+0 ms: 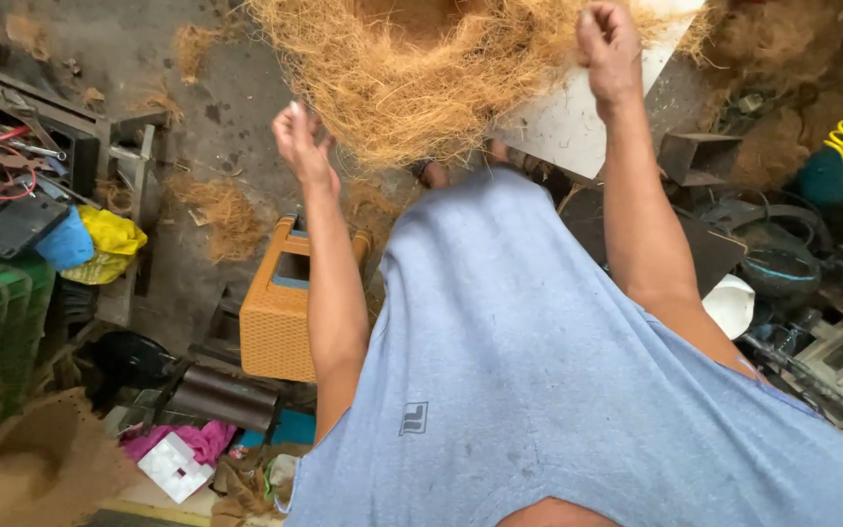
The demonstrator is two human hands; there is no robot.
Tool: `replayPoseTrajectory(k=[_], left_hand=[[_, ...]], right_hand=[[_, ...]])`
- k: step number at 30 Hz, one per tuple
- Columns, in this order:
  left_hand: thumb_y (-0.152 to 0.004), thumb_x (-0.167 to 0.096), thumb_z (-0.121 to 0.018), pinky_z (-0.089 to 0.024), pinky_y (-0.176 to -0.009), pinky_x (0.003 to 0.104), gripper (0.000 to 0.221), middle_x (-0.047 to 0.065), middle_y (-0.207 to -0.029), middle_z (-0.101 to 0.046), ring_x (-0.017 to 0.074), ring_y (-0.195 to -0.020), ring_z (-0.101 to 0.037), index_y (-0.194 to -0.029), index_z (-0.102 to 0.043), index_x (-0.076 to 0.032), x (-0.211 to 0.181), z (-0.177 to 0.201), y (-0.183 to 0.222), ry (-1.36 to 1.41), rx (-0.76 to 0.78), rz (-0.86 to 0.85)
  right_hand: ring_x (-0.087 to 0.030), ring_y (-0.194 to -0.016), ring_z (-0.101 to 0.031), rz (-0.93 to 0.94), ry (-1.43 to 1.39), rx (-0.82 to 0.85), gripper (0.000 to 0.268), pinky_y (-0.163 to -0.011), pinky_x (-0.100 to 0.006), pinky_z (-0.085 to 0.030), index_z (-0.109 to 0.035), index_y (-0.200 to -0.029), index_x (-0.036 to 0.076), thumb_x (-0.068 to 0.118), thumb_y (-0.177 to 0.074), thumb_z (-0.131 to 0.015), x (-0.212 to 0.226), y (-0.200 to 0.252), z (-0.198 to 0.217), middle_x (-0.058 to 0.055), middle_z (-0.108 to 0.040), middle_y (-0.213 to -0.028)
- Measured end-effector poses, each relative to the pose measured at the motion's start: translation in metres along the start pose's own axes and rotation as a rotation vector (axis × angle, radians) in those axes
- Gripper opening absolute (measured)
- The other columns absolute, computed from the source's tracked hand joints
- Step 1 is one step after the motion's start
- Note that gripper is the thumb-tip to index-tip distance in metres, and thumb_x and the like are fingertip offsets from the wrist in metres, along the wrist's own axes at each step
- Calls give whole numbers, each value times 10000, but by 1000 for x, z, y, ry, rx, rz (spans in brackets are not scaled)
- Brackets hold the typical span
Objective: Applying natural fibers to a surface to create or repair a hat.
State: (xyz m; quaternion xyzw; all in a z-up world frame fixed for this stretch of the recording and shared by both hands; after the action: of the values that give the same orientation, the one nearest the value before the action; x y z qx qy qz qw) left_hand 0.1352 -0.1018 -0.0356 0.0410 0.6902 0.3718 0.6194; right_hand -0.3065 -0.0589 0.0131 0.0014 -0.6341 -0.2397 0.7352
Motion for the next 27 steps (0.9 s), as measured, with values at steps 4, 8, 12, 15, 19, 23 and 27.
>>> replayPoseTrajectory(k=[4, 8, 12, 15, 19, 23, 27], left_hand=[[-898, -416, -745, -350, -648, 324, 334, -24, -832, -456, 118, -746, -404, -931, -502, -189, 30, 8, 32, -68, 214, -18], [-938, -298, -759, -250, -589, 304, 452, -67, -716, -316, 75, -639, -251, -785, -340, -224, 29, 0, 40, -190, 242, -66], [-946, -266, -732, -231, -599, 310, 419, -72, -720, -276, 79, -660, -220, -765, -357, -218, 43, -3, 25, -110, 170, -138], [-936, -301, -719, -309, -656, 316, 274, -43, -784, -400, 110, -712, -313, -849, -490, -177, 41, -10, 25, -170, 165, -135], [-930, -325, -710, -304, -654, 326, 305, -41, -797, -354, 125, -720, -303, -856, -456, -175, 37, -13, 23, -200, 120, -163], [-874, -304, -765, -460, -681, 320, 244, 17, -838, -615, 144, -762, -533, -895, -600, -125, 28, -21, 25, -85, 117, -110], [-872, -323, -768, -371, -631, 327, 309, -33, -752, -466, 107, -679, -405, -812, -509, -163, 44, -15, 11, -76, 119, -170]], right_hand=[[-117, -861, -603, -97, 111, 65, 153, -770, -279, -544, -553, -1173, 100, 160, -1071, -650, -17, 11, -4, -16, -613, -982], [-103, -820, -562, -217, 38, -22, 248, -715, -262, -519, -550, -918, 157, -17, -1038, -680, -29, 7, -10, 8, -595, -909], [-92, -768, -593, -197, -27, 30, 247, -620, -243, -504, -568, -946, 152, -47, -1046, -674, -29, 12, -10, 7, -632, -879], [-95, -764, -568, -167, -34, 31, 220, -650, -261, -481, -579, -973, 152, -9, -1057, -702, -31, 14, -8, 18, -605, -857], [-297, -1214, -475, 216, 356, -252, 291, -1045, -474, -399, -473, -1280, 95, 151, -1049, -640, -19, 26, -11, -115, -462, -1276], [-178, -1706, 110, 525, 644, -40, 951, -1431, -390, 193, 105, -1711, 186, 0, -1227, -691, -29, 56, -60, 43, 205, -1783], [-355, -1588, -8, 684, 1054, 252, 779, -1282, -548, 47, -289, -1704, 179, 448, -1164, -783, -14, 82, -113, -107, -126, -1735]])
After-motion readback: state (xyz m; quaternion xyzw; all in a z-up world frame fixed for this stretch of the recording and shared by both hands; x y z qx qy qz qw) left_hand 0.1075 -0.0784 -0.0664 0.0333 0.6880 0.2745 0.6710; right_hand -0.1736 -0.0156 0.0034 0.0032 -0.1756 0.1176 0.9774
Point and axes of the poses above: each hand's wrist, its own y-axis away from the middle knuckle, its own z-axis out of the back of the hand, x = y × z, the point moved 2 cm from there along -y, towards the middle knuckle
